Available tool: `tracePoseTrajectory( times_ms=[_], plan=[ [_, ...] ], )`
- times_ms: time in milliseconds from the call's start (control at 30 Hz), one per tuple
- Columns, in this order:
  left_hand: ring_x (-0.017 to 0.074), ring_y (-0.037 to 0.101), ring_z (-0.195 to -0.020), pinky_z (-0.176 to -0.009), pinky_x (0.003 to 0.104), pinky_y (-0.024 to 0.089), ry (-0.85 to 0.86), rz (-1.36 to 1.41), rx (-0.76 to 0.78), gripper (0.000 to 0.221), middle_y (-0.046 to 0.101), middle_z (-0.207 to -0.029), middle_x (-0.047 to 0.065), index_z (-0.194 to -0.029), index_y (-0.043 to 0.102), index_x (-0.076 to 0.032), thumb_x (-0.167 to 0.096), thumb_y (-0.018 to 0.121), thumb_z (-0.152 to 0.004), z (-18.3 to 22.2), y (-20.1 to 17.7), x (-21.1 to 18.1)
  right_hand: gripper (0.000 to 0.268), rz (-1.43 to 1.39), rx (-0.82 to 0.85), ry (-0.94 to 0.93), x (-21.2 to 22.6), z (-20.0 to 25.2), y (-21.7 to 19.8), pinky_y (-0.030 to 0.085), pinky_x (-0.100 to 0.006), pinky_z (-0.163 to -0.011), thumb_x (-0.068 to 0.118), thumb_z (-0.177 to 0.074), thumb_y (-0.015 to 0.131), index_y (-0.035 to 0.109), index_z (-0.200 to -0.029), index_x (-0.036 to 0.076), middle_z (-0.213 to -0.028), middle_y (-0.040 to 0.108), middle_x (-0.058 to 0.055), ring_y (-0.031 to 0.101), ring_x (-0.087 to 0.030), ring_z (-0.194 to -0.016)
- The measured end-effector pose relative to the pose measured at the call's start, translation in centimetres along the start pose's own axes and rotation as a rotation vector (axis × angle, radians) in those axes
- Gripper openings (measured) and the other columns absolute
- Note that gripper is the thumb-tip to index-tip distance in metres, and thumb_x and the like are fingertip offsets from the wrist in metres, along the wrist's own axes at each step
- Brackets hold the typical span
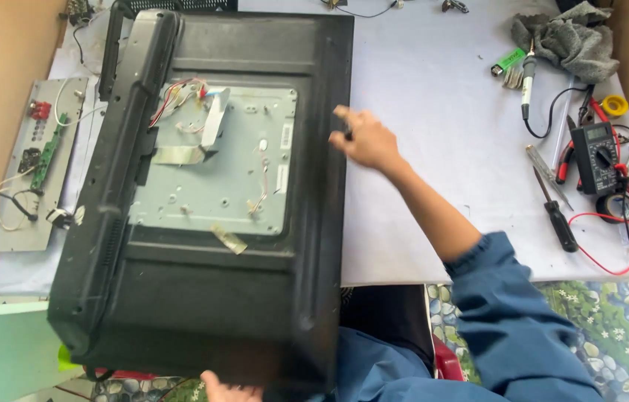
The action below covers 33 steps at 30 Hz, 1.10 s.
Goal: Removing the back panel and internal components of a television using a screwdriver
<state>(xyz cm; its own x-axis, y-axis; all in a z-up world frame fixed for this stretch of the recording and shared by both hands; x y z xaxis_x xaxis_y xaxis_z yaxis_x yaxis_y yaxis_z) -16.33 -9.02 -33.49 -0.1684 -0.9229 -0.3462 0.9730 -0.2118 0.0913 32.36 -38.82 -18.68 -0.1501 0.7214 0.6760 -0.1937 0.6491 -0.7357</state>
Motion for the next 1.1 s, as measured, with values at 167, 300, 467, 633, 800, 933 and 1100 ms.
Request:
tracePoseTrajectory(
  times_ms=[167,300,467,633,800,933,1100],
  plan=[
    [0.0425,0.049,-0.136,-0.120,0.054,0.034,0.012,-0.126,0.200,0.081,0.053,-0.149,0.018,-0.153,0.044,-0.012,-0.065,0.031,-0.094,12.5,7.7,4.1,0.071,0.340,0.217,-0.334,7.9,16.1,2.5,0.058,-0.053,-0.056,0.069,-0.090,0.055,0.044,-0.151,0.034,-0.136,0.051,-0.013,0.070,-0.038,-0.073],
    [0.0237,0.030,-0.152,-0.126,0.037,0.014,-0.135,-0.551,0.858,0.083,0.040,-0.161,0.015,-0.157,0.039,-0.004,-0.060,0.028,-0.097,9.5,7.2,8.5,0.082,0.540,0.244,-0.461,9.1,22.7,4.1,0.052,-0.051,-0.045,0.074,-0.085,0.063,0.042,-0.152,0.032,-0.144,0.047,-0.014,0.069,-0.042,-0.055],
    [0.0186,0.033,-0.154,-0.128,0.033,0.018,-0.187,-0.734,1.246,0.071,0.036,-0.165,0.015,-0.158,0.007,-0.003,-0.034,0.045,-0.107,11.0,11.0,12.6,0.086,0.719,0.181,-0.482,7.7,24.6,4.8,0.051,-0.040,-0.035,0.073,-0.081,0.069,0.044,-0.151,0.030,-0.154,0.043,-0.012,0.073,-0.032,-0.053],
    [0.0167,0.005,-0.162,-0.126,0.030,0.018,-0.511,-1.027,1.156,0.126,0.008,-0.176,0.004,-0.134,-0.055,-0.017,-0.066,0.053,-0.089,15.0,14.5,12.9,0.081,0.687,0.197,-0.260,6.2,24.7,2.9,0.056,-0.045,-0.042,0.075,-0.082,0.062,0.043,-0.151,0.036,-0.158,0.041,-0.010,0.072,-0.038,-0.057],
    [0.0206,0.043,-0.143,-0.116,0.030,0.031,-0.062,-1.725,1.374,0.106,0.045,-0.155,0.009,-0.166,0.010,-0.019,-0.066,0.049,-0.079,21.1,15.3,5.0,0.070,0.504,0.009,-0.063,5.4,31.2,1.6,0.055,-0.040,-0.045,0.061,-0.088,0.061,0.047,-0.151,0.033,-0.142,0.055,-0.004,0.069,-0.022,-0.057],
    [0.0152,0.070,-0.125,-0.112,0.028,0.047,0.985,-1.475,1.703,0.043,0.074,-0.133,0.004,-0.127,0.071,-0.021,-0.027,0.080,-0.085,26.4,19.5,-10.9,0.064,-0.081,-0.217,0.638,1.0,40.7,1.9,0.050,-0.035,-0.091,0.039,-0.082,0.073,0.057,-0.141,0.019,-0.116,0.074,-0.002,0.068,-0.014,-0.110],
    [0.0281,0.047,-0.120,-0.097,0.040,0.044,1.420,-1.068,0.793,0.060,0.046,-0.136,0.016,-0.150,0.037,-0.008,-0.042,0.057,-0.105,12.3,34.8,-27.8,0.052,-0.946,-0.420,0.972,-2.9,43.0,9.4,0.021,-0.023,-0.039,0.023,-0.097,0.061,0.053,-0.143,0.002,-0.099,0.062,-0.021,0.028,-0.011,-0.037]
  ],
)
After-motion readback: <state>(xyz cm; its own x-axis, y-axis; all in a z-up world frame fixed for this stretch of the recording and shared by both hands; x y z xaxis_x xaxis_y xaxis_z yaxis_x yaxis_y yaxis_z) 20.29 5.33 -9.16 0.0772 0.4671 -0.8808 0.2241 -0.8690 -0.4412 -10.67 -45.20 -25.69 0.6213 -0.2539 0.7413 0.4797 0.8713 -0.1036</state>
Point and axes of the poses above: each hand's wrist, its own z-axis away from the middle knuckle, its own y-axis out of the palm, x = y × z, the point moved 2 cm from there along -z, towards the middle knuckle
